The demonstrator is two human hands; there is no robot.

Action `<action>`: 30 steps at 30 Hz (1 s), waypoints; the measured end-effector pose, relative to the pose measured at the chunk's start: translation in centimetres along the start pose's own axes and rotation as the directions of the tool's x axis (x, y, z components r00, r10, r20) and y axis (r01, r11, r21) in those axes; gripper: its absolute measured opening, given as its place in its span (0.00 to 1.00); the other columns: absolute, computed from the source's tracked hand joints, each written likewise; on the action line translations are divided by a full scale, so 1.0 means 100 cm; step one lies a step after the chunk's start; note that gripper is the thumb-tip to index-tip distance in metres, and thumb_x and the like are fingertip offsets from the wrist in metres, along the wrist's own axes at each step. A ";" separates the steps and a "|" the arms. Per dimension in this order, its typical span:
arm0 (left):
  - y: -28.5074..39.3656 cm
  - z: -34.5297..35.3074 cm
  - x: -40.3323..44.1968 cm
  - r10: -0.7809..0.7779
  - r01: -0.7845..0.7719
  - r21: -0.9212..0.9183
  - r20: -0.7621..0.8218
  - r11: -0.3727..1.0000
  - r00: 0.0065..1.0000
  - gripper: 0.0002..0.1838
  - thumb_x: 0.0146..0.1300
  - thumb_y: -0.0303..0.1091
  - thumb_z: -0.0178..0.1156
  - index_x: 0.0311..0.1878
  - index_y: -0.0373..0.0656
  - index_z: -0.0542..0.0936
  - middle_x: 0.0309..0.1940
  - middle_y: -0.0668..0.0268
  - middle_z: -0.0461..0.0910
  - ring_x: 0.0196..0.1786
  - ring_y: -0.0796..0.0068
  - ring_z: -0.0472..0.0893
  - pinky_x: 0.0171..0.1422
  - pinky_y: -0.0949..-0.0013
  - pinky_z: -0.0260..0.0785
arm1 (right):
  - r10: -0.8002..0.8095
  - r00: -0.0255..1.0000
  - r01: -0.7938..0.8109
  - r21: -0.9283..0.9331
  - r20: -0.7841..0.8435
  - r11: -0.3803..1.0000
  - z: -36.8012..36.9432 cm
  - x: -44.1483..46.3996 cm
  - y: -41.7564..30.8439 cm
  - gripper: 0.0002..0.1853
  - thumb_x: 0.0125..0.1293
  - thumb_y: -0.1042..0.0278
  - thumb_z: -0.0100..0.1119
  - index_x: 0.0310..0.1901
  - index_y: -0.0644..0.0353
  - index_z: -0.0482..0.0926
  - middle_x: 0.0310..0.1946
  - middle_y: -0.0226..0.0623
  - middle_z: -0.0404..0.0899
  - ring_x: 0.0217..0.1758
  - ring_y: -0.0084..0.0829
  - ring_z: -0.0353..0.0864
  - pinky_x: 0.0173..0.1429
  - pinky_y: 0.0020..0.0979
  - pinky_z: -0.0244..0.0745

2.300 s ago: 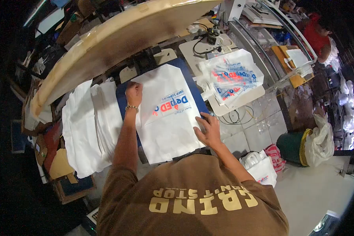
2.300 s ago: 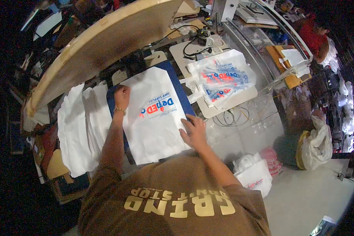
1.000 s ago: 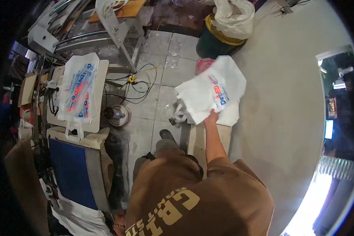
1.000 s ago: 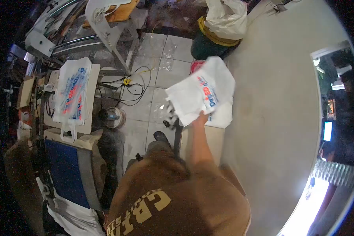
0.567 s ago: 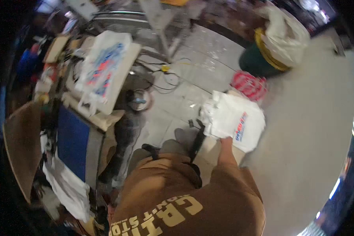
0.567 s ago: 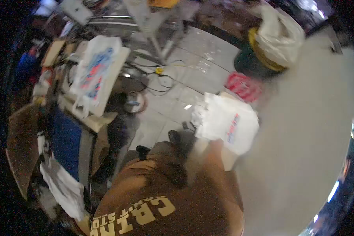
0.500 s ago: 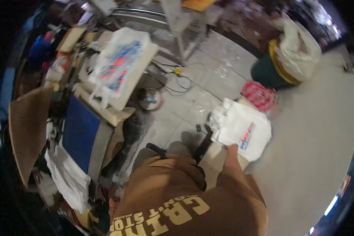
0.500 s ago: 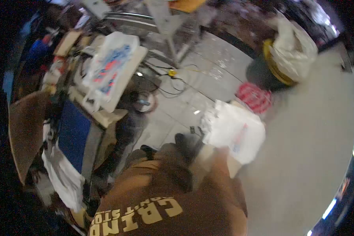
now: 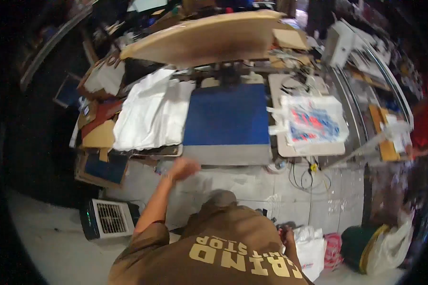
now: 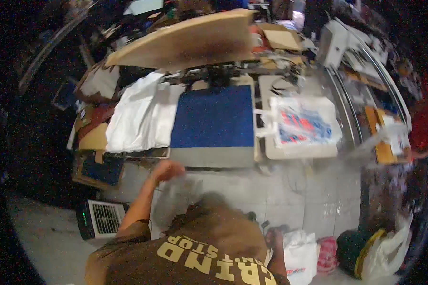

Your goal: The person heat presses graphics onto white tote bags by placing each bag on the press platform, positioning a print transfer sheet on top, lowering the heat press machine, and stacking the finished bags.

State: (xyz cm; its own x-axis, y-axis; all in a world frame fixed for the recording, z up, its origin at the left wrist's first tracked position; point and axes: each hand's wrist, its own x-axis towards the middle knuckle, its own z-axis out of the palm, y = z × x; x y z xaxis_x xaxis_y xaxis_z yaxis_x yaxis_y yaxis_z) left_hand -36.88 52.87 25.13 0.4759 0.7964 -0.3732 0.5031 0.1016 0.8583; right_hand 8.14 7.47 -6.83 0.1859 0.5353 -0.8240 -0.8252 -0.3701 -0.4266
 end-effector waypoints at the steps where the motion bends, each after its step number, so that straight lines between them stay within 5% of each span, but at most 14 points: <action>1: 0.083 -0.020 -0.012 -0.069 0.128 0.368 -0.170 0.921 0.983 0.12 0.65 0.39 0.65 0.42 0.40 0.86 0.31 0.66 0.88 0.33 0.65 0.84 0.39 0.60 0.74 | -0.106 0.984 0.144 -0.279 0.147 0.949 0.025 -0.005 -0.022 0.12 0.67 0.57 0.61 0.44 0.54 0.81 0.31 0.31 0.80 0.35 0.27 0.80 0.32 0.30 0.72; 3: 0.113 -0.074 0.003 0.418 -0.141 0.508 -0.485 0.850 0.768 0.16 0.63 0.41 0.67 0.43 0.37 0.84 0.31 0.59 0.86 0.36 0.53 0.84 0.42 0.59 0.76 | -0.198 0.970 0.242 -0.537 0.140 0.808 0.059 0.017 -0.064 0.15 0.69 0.51 0.60 0.41 0.56 0.81 0.30 0.32 0.82 0.32 0.28 0.81 0.33 0.32 0.75; 6: 0.121 -0.149 0.027 0.659 0.102 0.729 -0.663 0.677 0.355 0.26 0.58 0.44 0.71 0.51 0.33 0.81 0.49 0.49 0.83 0.51 0.48 0.82 0.55 0.54 0.74 | -0.194 0.961 0.275 -0.779 0.199 0.563 0.166 -0.007 -0.136 0.23 0.70 0.43 0.60 0.38 0.60 0.83 0.32 0.35 0.86 0.32 0.28 0.84 0.35 0.32 0.77; 10: 0.076 -0.188 0.045 0.354 0.277 0.636 -0.680 0.720 0.642 0.26 0.60 0.49 0.69 0.53 0.36 0.82 0.50 0.49 0.84 0.54 0.47 0.82 0.58 0.54 0.75 | 0.065 0.950 0.239 -0.842 0.307 0.484 0.303 -0.060 -0.172 0.24 0.72 0.43 0.60 0.39 0.62 0.86 0.30 0.32 0.85 0.32 0.24 0.82 0.40 0.28 0.77; 12: 0.060 -0.207 0.043 0.516 0.186 0.697 -0.659 0.693 0.547 0.20 0.64 0.47 0.65 0.49 0.40 0.85 0.45 0.50 0.85 0.48 0.46 0.84 0.55 0.53 0.77 | 0.057 0.860 0.484 -0.846 0.507 0.224 0.352 -0.077 -0.170 0.23 0.73 0.45 0.60 0.39 0.62 0.87 0.31 0.32 0.85 0.33 0.24 0.82 0.40 0.29 0.76; 14: 0.086 -0.216 0.017 0.329 0.175 0.595 -0.639 0.784 0.695 0.18 0.66 0.46 0.62 0.51 0.43 0.85 0.42 0.49 0.85 0.46 0.46 0.84 0.54 0.50 0.77 | 0.003 0.821 0.569 -0.819 0.571 0.071 0.402 -0.091 -0.164 0.21 0.73 0.49 0.60 0.39 0.64 0.87 0.30 0.33 0.85 0.34 0.24 0.82 0.40 0.30 0.76; 16: 0.094 -0.222 0.000 0.367 0.185 0.642 -0.624 0.744 0.690 0.11 0.68 0.37 0.57 0.46 0.43 0.85 0.39 0.50 0.86 0.43 0.47 0.85 0.50 0.49 0.77 | -0.147 0.587 0.793 -0.602 0.796 -0.094 0.460 -0.110 -0.164 0.17 0.69 0.55 0.65 0.38 0.66 0.84 0.28 0.40 0.84 0.29 0.34 0.79 0.39 0.33 0.73; 19: 0.114 -0.213 -0.029 0.662 0.236 0.796 -0.597 0.557 0.452 0.10 0.60 0.23 0.53 0.40 0.43 0.82 0.32 0.55 0.83 0.38 0.49 0.84 0.43 0.46 0.74 | -0.237 0.221 0.855 -0.305 0.946 -0.419 0.559 -0.164 -0.169 0.18 0.60 0.64 0.72 0.49 0.61 0.82 0.51 0.45 0.81 0.50 0.45 0.79 0.55 0.40 0.73; 21: 0.130 -0.188 -0.065 0.605 0.195 0.914 -0.385 0.357 0.697 0.15 0.59 0.24 0.54 0.47 0.45 0.85 0.39 0.56 0.85 0.44 0.52 0.84 0.48 0.53 0.75 | -0.259 -0.049 0.807 -0.115 0.965 -0.580 0.617 -0.210 -0.168 0.31 0.55 0.64 0.75 0.62 0.56 0.77 0.65 0.44 0.73 0.68 0.49 0.70 0.69 0.48 0.65; 23: 0.152 -0.159 -0.114 0.479 -0.139 0.939 -0.030 0.314 0.877 0.17 0.57 0.27 0.55 0.49 0.46 0.85 0.39 0.58 0.85 0.45 0.53 0.84 0.53 0.53 0.74 | -0.186 -0.216 0.685 0.014 0.958 -0.728 0.656 -0.249 -0.166 0.40 0.53 0.60 0.76 0.69 0.51 0.71 0.72 0.42 0.67 0.77 0.51 0.60 0.77 0.56 0.55; 24: 0.162 -0.146 -0.137 0.429 -0.243 0.907 0.079 0.344 0.900 0.17 0.56 0.27 0.56 0.49 0.45 0.85 0.39 0.58 0.85 0.45 0.53 0.84 0.53 0.53 0.74 | -0.116 -0.253 0.609 0.065 0.960 -0.791 0.666 -0.264 -0.167 0.42 0.52 0.58 0.76 0.71 0.49 0.69 0.74 0.41 0.65 0.79 0.52 0.57 0.78 0.60 0.51; 27: 0.195 -0.150 -0.190 0.507 -0.366 0.861 0.153 0.352 0.848 0.13 0.55 0.28 0.60 0.44 0.45 0.85 0.38 0.58 0.85 0.43 0.56 0.85 0.50 0.56 0.75 | 0.228 0.088 0.733 0.092 0.970 -0.674 0.663 -0.276 -0.173 0.34 0.56 0.54 0.73 0.64 0.52 0.76 0.59 0.45 0.79 0.64 0.48 0.77 0.73 0.53 0.63; 29: 0.192 -0.164 -0.204 0.623 -0.391 0.857 0.110 0.335 0.774 0.08 0.55 0.29 0.63 0.39 0.44 0.86 0.37 0.59 0.86 0.41 0.58 0.85 0.47 0.60 0.76 | 0.244 0.047 0.834 0.096 0.969 -0.543 0.643 -0.290 -0.169 0.30 0.57 0.56 0.73 0.61 0.54 0.77 0.52 0.45 0.82 0.57 0.49 0.80 0.68 0.49 0.69; 30: 0.189 -0.175 -0.203 0.701 -0.540 0.658 0.026 0.525 0.712 0.07 0.55 0.28 0.65 0.38 0.43 0.86 0.37 0.59 0.86 0.39 0.60 0.86 0.45 0.63 0.77 | 0.239 0.011 0.912 0.089 0.971 -0.401 0.635 -0.295 -0.170 0.26 0.58 0.58 0.73 0.57 0.57 0.79 0.45 0.46 0.85 0.50 0.51 0.82 0.62 0.45 0.75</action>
State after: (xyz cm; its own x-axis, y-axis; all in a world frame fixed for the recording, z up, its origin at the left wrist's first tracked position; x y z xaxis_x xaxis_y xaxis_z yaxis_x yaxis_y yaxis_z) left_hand -49.63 49.07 55.04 0.7104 0.6232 0.3272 0.4813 -0.7693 0.4202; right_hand -17.18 46.14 48.42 -0.7134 0.6541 0.2512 0.4532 0.7042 -0.5466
